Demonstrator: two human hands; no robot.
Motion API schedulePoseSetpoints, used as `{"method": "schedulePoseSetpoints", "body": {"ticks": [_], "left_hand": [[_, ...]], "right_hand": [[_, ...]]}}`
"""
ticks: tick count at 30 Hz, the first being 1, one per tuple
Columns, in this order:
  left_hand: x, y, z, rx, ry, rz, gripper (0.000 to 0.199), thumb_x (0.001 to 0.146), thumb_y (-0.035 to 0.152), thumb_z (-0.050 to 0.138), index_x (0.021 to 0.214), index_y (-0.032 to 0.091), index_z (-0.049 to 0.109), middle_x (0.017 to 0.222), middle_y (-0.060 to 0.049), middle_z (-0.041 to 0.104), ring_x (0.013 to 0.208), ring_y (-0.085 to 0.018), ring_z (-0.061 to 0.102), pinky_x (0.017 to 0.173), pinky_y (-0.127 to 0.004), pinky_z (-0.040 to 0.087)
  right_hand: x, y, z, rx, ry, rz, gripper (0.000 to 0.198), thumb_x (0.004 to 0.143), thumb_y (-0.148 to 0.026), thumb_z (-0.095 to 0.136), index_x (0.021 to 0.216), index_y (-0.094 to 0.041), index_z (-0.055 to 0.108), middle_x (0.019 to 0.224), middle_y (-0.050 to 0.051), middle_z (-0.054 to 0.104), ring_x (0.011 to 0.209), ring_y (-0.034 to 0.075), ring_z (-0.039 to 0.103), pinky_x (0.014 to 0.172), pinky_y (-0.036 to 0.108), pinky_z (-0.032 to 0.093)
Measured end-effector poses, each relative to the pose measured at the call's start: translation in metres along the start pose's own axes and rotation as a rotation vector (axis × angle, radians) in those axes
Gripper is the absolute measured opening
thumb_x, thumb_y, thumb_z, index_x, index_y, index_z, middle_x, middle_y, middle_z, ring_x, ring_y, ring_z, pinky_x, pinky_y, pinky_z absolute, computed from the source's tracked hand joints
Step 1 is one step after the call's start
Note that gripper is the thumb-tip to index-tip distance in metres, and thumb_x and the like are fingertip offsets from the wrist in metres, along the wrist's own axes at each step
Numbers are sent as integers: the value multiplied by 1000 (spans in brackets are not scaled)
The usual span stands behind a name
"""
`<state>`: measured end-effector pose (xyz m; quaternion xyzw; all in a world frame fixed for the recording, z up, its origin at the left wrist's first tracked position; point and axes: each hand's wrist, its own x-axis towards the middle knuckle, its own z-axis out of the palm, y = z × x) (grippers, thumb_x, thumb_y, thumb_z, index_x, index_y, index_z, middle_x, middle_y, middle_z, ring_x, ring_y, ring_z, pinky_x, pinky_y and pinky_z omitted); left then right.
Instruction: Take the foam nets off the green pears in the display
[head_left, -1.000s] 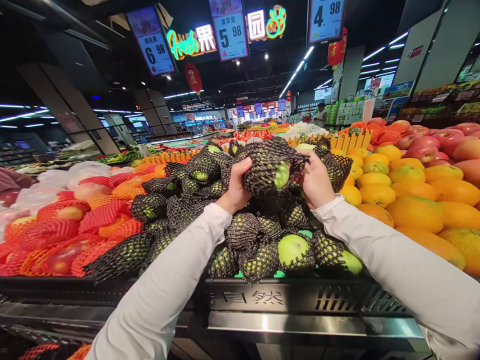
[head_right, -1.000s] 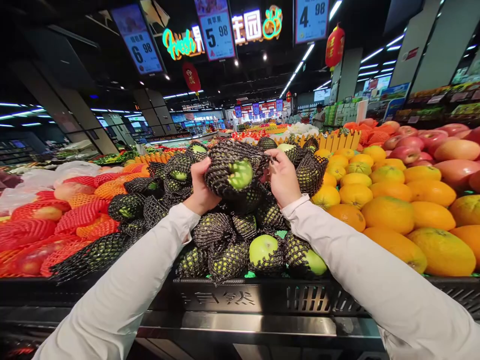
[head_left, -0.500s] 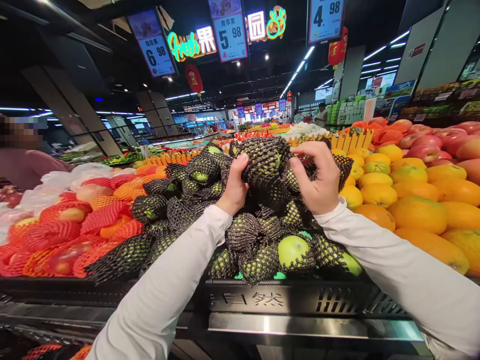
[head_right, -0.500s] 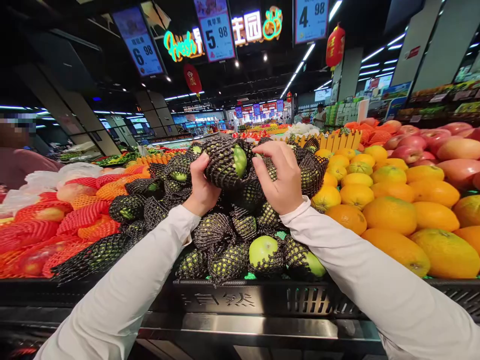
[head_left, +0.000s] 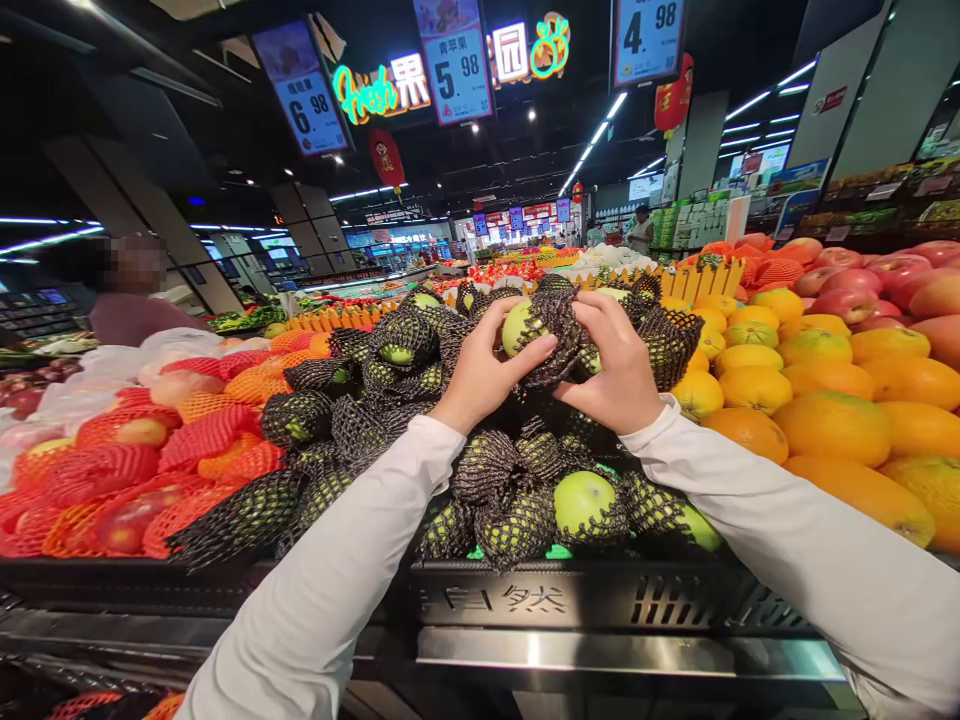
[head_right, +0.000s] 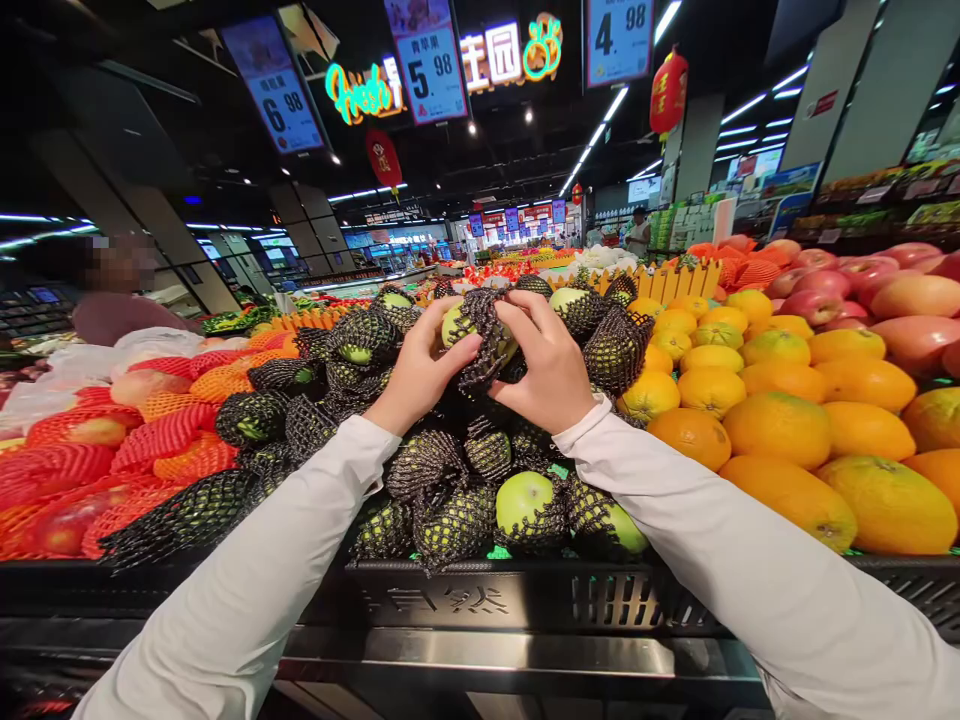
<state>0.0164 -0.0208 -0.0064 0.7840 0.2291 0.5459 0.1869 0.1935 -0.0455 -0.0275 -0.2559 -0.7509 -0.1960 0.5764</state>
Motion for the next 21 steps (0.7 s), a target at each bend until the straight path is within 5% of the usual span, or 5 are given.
{"method": "schedulePoseSetpoints", "body": {"ticks": [4,11,17,21], "left_hand": [[-1,5,-4,209,16,14,45,85,55,64,112,21,53,112,-8,64,100,-22,61,91,-38,46],[1,15,-5,333,65,353,25,92,43,59,82,21,51,108,-9,61,105,-22,56,93,-38,43],[3,6,-6,226,266,292,29,96,48,52,83,23,46,89,-3,57,85,-18,54,77,-31,42],[4,0,-7,187,266,194,30,92,50,58,86,23,48,90,-3,57,87,-17,55,78,-30,43]], "right_hand": [[-1,-1,0,36,-3,149,60,68,-25,71,124,-24,50,128,11,53,118,31,56,95,51,54],[-1,5,3,29,41,190,68,59,-24,76,122,-24,48,122,11,56,114,31,57,94,52,55],[0,4,4,-28,45,178,64,59,-27,79,116,-21,51,119,12,58,116,33,56,101,53,50],[0,2,4,3,42,180,64,59,-25,79,115,-21,50,120,12,57,118,32,55,102,53,49]]}}
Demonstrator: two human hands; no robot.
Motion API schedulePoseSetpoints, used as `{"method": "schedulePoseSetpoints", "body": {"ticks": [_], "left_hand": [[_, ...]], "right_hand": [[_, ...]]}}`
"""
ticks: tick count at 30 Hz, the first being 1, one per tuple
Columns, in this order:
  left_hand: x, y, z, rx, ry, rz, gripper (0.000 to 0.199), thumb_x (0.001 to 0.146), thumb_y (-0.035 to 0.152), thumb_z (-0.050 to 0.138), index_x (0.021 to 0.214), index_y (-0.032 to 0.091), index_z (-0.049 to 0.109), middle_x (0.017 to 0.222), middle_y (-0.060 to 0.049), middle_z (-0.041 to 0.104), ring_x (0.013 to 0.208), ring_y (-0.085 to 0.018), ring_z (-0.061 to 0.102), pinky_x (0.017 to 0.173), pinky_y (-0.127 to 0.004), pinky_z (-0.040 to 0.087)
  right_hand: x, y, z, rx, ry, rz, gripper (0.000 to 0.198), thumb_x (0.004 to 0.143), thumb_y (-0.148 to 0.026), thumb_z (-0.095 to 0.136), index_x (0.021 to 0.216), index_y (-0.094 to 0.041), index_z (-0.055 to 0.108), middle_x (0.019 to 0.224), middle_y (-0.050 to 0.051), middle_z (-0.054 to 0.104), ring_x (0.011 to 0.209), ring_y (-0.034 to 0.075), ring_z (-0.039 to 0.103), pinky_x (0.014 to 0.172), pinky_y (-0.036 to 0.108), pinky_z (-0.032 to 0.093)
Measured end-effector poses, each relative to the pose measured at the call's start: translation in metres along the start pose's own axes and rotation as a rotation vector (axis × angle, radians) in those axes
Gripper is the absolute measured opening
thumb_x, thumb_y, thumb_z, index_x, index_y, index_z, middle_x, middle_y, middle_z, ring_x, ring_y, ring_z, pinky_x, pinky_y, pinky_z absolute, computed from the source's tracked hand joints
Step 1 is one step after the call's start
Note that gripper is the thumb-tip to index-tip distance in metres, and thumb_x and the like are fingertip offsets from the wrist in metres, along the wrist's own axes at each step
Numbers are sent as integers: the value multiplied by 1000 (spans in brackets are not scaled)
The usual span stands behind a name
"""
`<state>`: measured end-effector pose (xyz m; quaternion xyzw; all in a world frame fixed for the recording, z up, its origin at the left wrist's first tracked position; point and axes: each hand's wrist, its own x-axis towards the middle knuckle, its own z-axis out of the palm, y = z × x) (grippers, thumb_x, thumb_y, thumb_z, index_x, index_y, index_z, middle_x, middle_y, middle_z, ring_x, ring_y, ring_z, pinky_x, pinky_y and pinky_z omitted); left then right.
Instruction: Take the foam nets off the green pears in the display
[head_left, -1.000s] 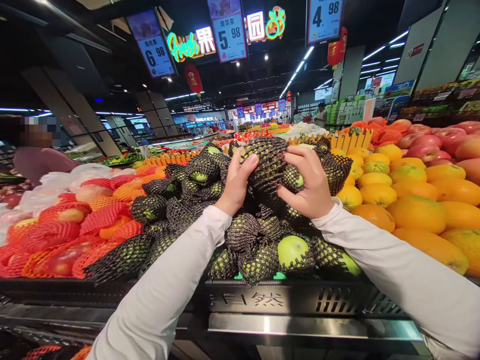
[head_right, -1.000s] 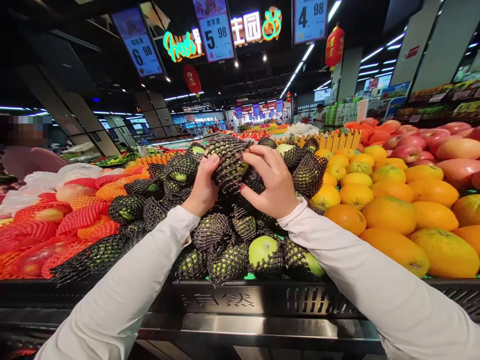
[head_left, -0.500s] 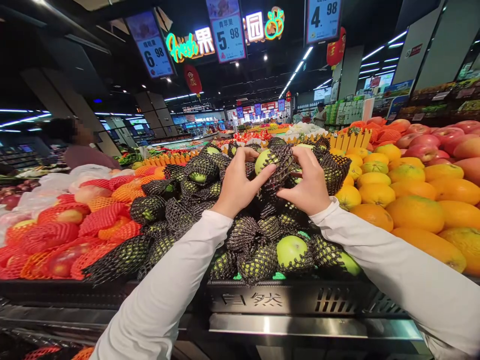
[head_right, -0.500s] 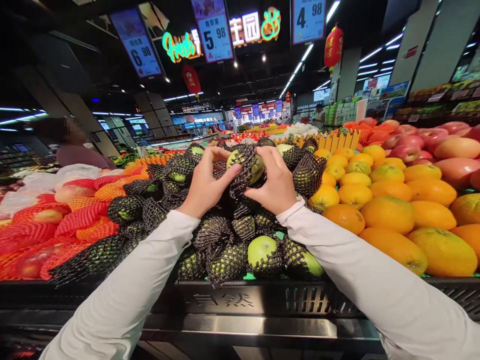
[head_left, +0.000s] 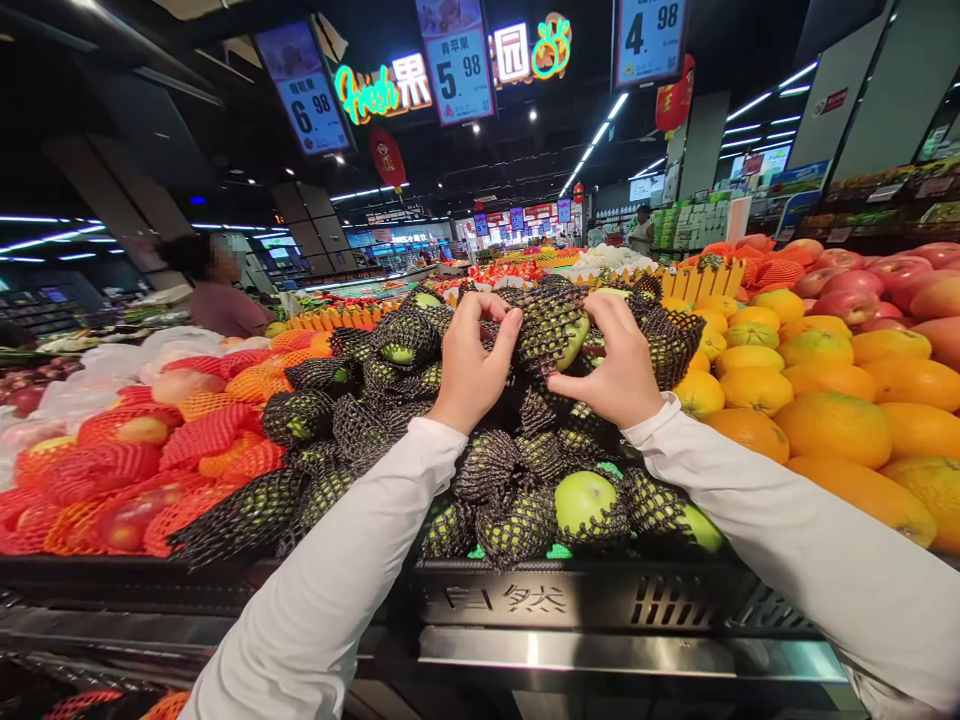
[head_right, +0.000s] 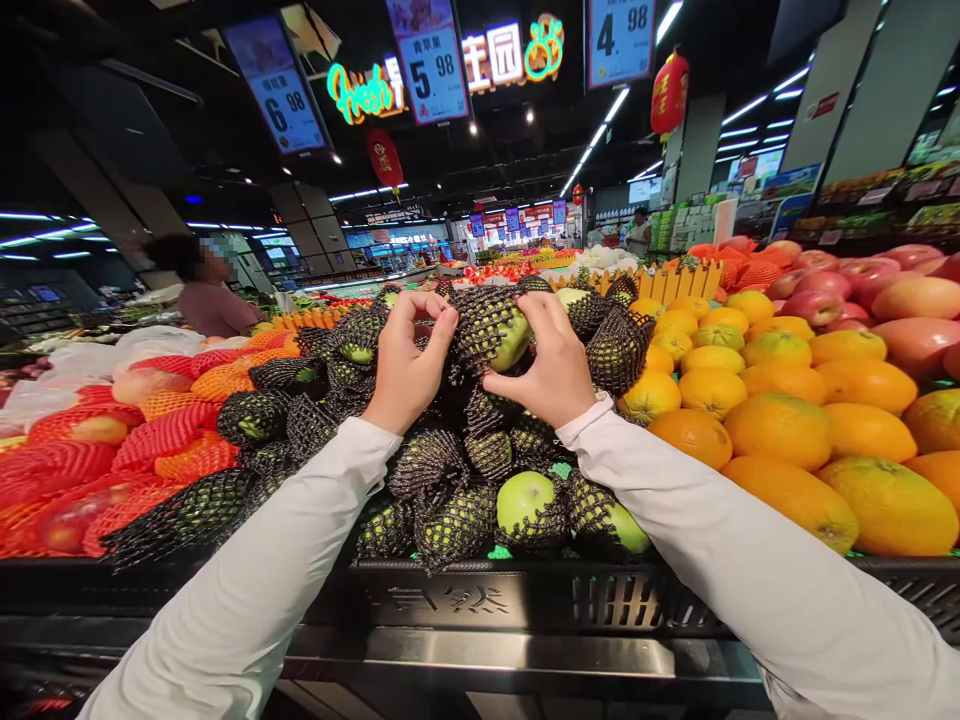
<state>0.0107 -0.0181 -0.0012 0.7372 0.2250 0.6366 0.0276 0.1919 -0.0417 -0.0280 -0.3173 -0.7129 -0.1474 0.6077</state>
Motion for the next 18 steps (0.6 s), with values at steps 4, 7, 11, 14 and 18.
{"method": "schedulePoseSetpoints", "body": {"ticks": [4,7,11,14,18], "left_hand": [[-2,0,0,-135,10,-6,37,88,55,61,108,25,50,113,-6,58,107,-20,57,93,-33,44],[-4,2,1,-140,-216,-106,57,81,57,69,121,24,47,128,-9,57,123,-26,53,106,-40,40],[-6,4,2,-131,-421,-276,65,80,59,68,128,21,45,137,-12,57,132,-30,50,112,-46,37],[-6,2,3,-119,-385,-295,67,80,58,68,130,20,45,141,-13,55,134,-30,49,114,-45,37],[-6,0,4,-110,-375,-302,65,82,59,66,130,19,46,142,-13,55,135,-30,48,115,-46,35]], "right_hand": [[-2,-1,1,114,-7,100,71,59,-25,78,120,-23,42,122,11,54,108,28,60,81,43,60],[-4,-2,1,166,-32,120,73,61,-26,77,124,-26,38,126,10,50,110,27,59,74,38,62],[-4,-3,0,207,-89,110,83,66,-26,72,136,-25,27,134,13,44,119,29,55,84,43,60],[-4,-3,-1,203,-133,92,95,69,-27,67,146,-25,12,146,17,32,131,32,46,97,51,53],[-3,-2,-1,113,-211,-53,105,70,-33,67,151,-28,1,159,15,12,149,36,16,118,62,26]]}}
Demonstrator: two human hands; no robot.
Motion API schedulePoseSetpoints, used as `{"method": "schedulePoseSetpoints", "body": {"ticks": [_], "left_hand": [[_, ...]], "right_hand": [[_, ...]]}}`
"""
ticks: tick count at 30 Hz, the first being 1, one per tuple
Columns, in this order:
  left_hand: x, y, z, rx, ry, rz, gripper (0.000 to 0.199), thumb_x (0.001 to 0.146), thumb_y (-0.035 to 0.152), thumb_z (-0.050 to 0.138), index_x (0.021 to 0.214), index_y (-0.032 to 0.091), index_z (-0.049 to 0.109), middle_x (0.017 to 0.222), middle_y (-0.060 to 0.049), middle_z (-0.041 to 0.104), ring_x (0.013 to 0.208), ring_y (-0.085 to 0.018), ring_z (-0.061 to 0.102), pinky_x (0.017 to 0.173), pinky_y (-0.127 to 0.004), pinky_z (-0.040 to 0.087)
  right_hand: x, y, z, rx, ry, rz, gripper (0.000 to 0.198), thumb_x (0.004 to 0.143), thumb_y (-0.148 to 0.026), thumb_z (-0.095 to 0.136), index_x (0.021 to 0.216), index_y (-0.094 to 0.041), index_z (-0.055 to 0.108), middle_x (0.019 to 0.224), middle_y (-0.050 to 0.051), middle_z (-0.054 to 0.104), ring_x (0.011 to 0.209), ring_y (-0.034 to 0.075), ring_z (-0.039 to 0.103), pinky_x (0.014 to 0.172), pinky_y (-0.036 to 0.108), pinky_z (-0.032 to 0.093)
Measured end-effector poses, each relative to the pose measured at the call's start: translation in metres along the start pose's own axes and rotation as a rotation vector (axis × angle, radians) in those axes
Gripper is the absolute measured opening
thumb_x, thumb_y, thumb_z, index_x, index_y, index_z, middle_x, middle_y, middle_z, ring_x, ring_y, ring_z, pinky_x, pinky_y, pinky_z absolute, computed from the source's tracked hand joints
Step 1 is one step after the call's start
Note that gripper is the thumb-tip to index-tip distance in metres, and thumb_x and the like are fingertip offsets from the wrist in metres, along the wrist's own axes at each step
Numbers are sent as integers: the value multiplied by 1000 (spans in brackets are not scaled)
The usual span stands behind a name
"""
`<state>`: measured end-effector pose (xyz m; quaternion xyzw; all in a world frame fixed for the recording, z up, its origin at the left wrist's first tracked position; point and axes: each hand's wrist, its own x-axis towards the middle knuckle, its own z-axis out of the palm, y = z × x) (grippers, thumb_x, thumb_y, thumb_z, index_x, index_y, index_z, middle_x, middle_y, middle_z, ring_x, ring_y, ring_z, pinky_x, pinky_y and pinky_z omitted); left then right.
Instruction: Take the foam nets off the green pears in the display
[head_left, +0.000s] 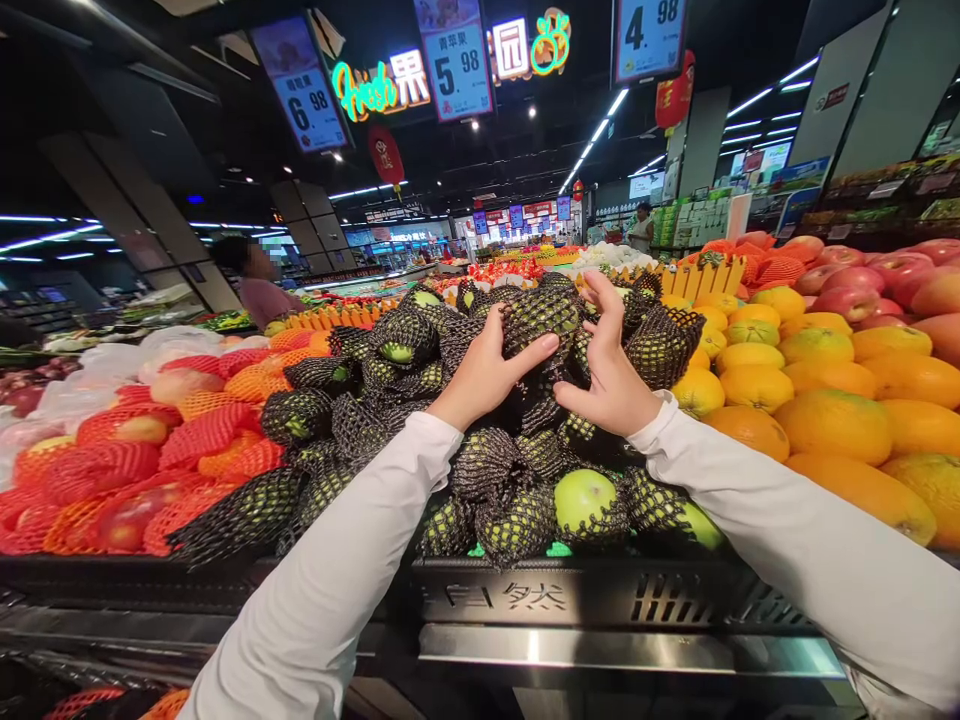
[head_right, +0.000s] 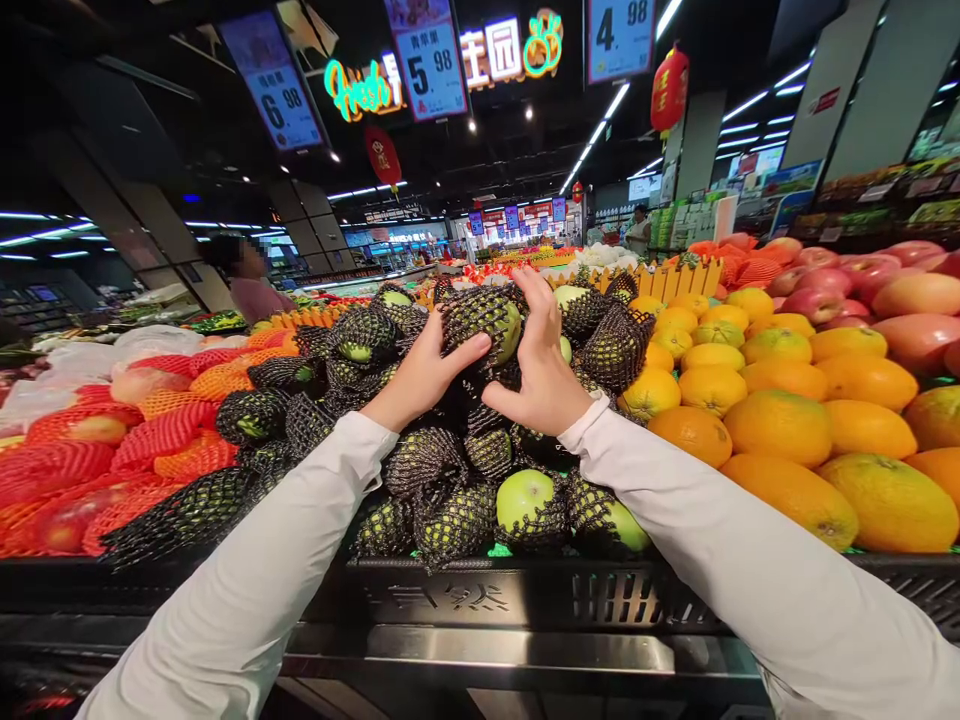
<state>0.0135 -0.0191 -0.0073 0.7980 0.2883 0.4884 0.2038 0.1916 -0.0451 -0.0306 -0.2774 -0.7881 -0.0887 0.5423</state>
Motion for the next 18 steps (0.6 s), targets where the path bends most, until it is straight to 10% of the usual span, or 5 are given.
{"method": "schedulePoseSetpoints", "body": {"ticks": [7,18], "left_hand": [[-1,2,1,45,-85,72,62,84,61,63,127,20,48,138,-14,56,132,-31,49,113,-49,36],[4,-8,-4,-11,-36,303,69,89,68,50,144,30,32,148,-11,44,137,-29,42,115,-49,33]], "right_hand": [[-1,7,6,-3,-61,15,88,85,-43,66,149,-24,9,151,17,26,145,32,28,120,59,28],[-1,12,12,7,344,86,91,88,-58,59,149,-31,-4,156,12,10,149,32,20,123,58,21]]}}
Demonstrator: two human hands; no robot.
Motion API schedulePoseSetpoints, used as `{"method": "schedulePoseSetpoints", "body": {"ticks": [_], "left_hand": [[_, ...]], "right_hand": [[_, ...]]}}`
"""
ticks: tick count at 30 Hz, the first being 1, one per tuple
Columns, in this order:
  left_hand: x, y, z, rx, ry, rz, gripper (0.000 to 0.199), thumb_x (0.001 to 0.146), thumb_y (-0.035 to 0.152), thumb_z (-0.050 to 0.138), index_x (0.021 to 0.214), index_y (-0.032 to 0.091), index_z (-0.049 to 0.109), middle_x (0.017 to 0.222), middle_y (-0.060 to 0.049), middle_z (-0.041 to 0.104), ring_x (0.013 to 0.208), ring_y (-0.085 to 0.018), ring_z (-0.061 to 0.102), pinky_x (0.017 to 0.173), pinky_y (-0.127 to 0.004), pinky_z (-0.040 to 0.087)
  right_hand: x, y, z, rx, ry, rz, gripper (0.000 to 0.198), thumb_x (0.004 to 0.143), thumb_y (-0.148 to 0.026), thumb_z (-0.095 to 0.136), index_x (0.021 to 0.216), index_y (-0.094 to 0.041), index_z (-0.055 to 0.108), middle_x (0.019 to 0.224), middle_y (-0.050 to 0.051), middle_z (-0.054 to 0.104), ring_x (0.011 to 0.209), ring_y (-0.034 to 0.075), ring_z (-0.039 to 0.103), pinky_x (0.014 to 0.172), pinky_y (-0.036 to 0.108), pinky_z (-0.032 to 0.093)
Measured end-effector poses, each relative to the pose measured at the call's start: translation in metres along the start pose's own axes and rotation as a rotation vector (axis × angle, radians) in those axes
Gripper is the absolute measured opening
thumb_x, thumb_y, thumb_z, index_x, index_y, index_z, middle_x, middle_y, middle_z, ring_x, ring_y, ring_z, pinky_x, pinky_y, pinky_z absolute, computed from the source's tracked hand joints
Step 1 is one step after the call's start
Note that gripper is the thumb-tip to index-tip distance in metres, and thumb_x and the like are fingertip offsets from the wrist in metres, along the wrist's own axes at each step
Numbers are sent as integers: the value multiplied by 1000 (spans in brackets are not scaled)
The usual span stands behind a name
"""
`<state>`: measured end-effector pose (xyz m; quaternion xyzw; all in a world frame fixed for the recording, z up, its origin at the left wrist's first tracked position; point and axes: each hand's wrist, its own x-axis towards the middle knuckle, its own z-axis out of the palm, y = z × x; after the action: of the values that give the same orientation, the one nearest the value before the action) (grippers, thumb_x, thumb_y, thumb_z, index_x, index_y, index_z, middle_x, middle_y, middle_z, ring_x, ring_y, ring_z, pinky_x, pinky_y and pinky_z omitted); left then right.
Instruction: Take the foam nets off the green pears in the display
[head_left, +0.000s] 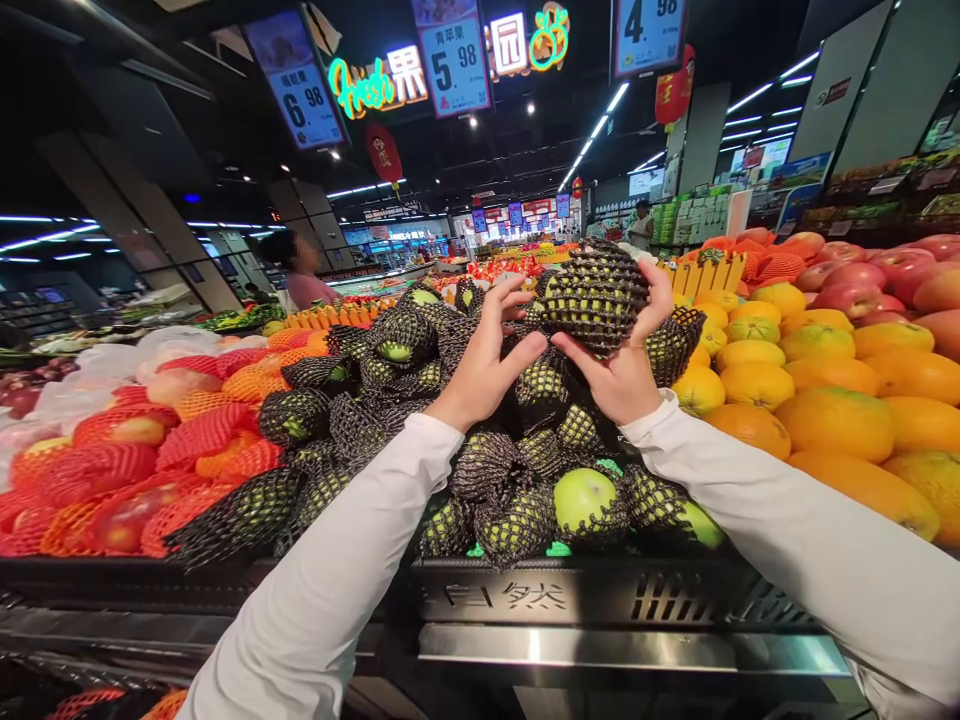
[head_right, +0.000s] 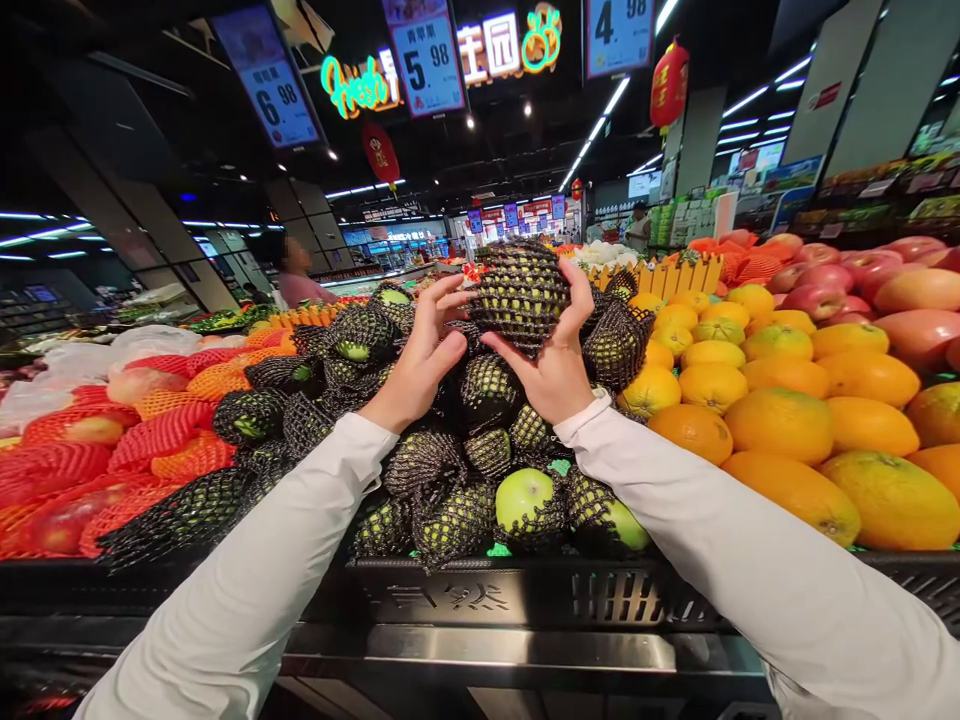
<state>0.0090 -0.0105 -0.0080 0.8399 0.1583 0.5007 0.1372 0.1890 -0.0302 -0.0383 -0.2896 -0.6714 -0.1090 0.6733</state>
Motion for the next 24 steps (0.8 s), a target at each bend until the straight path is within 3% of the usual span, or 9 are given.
{"method": "schedulePoseSetpoints", "body": {"ticks": [4,6,9,13,15,18,20,24], "left_hand": [[-3,6,2,-36,-111,6,87,77,70,65,144,26,30,146,-15,46,135,-32,47,114,-50,37],[-4,8,3,-23,-93,6,92,71,69,71,141,23,33,140,-15,52,130,-33,52,111,-50,41],[-5,7,4,30,40,37,91,65,67,77,136,22,41,130,-13,60,122,-32,58,108,-48,44],[1,1,3,-50,392,12,81,66,69,76,126,23,49,118,-9,64,111,-25,63,105,-42,47],[5,-4,0,-154,616,-82,72,68,68,75,119,22,52,112,-7,65,105,-21,65,99,-38,50],[9,-12,-6,-297,856,-274,62,69,63,76,109,22,52,108,-5,66,91,-17,66,79,-30,55],[10,-17,-8,-352,919,-401,56,70,58,77,105,22,51,104,-5,66,79,-14,64,63,-24,52],[9,-23,-6,-460,895,-681,42,78,50,72,101,20,53,98,-3,65,58,-7,57,46,-18,40]], "right_hand": [[0,-2,1,70,-104,-170,94,86,-65,56,150,-36,-6,157,10,15,147,35,25,120,61,24],[0,-4,0,90,-185,-236,92,86,-67,55,151,-38,-3,157,8,19,148,35,25,120,62,25],[2,-7,-4,95,-241,-246,91,88,-63,56,153,-36,-2,159,8,19,149,33,24,122,60,23],[4,-8,-8,-20,-338,-158,98,88,-55,62,155,-25,-4,162,15,15,150,30,23,124,54,24],[4,-6,-10,-85,-463,-75,91,89,-56,61,155,-21,8,161,17,21,150,30,24,124,54,23],[2,-1,-11,-67,-823,115,83,89,-59,58,152,-18,23,156,18,35,145,30,35,121,53,28],[0,1,-11,-15,-975,241,87,88,-61,58,153,-16,22,156,19,36,143,29,40,120,52,30],[-3,2,-12,11,-968,298,90,86,-61,61,154,-18,21,157,18,35,145,29,37,122,51,26]]}}
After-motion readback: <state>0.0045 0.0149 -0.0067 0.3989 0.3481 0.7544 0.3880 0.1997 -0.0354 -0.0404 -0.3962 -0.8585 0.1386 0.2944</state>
